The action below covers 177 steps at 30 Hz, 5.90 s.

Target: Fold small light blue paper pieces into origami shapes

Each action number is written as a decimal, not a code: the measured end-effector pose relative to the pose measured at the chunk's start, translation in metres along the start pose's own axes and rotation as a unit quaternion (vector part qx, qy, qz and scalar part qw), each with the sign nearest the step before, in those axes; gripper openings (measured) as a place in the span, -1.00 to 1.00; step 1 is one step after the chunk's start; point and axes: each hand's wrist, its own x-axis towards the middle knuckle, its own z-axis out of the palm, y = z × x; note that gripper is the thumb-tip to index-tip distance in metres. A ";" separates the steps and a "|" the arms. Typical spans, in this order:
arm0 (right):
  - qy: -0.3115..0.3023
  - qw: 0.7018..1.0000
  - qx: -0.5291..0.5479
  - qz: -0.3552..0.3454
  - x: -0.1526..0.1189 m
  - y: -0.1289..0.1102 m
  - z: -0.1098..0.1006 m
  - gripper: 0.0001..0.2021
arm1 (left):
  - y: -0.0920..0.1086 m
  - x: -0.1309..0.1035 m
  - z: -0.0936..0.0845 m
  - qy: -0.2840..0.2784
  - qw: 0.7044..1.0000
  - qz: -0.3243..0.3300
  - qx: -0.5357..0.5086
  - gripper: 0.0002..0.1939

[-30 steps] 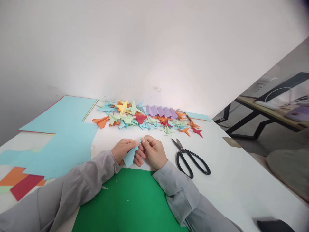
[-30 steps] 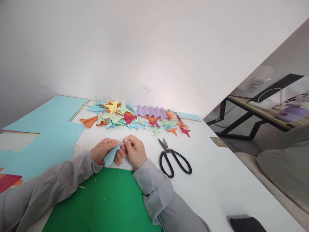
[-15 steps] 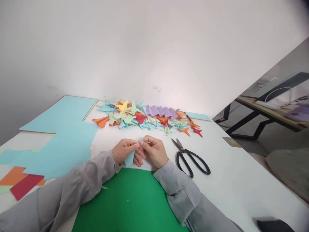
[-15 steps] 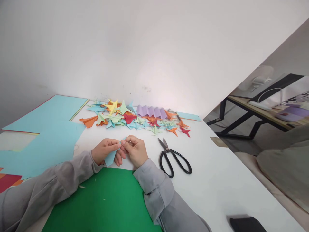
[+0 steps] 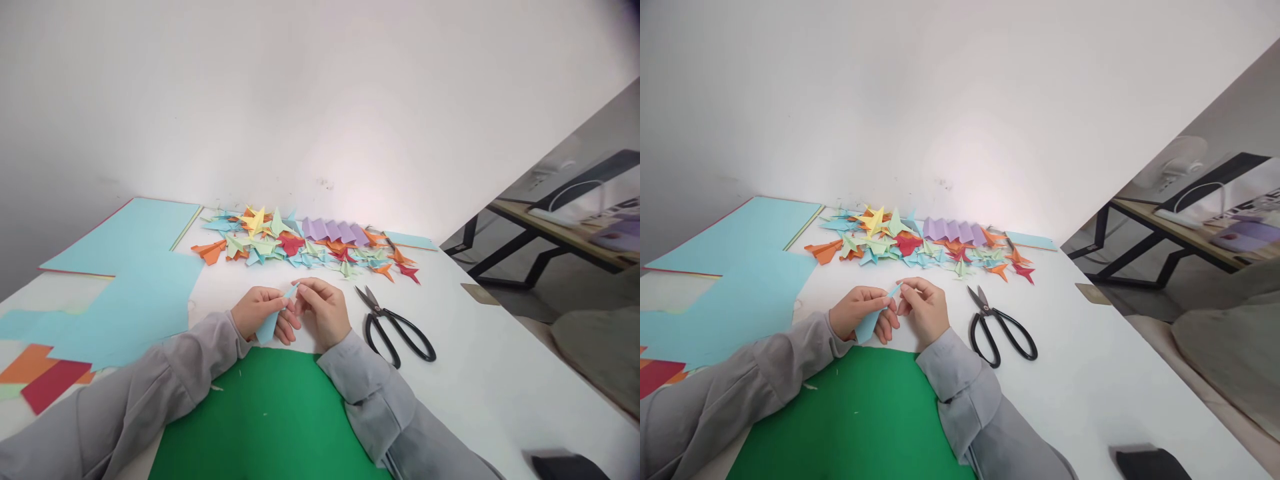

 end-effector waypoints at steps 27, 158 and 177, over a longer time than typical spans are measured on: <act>0.000 1.000 -0.009 -0.007 0.000 -0.002 0.001 -0.84 | 0.000 0.001 -0.001 -0.003 1.000 -0.003 -0.004 -0.73; -0.091 0.990 0.035 0.107 0.002 0.000 0.001 -0.71 | -0.008 0.000 -0.010 0.081 0.792 0.435 0.421 -0.80; 0.060 0.987 -0.150 0.009 -0.004 -0.005 0.001 -0.84 | -0.009 0.006 -0.026 0.239 0.663 0.394 0.590 -0.82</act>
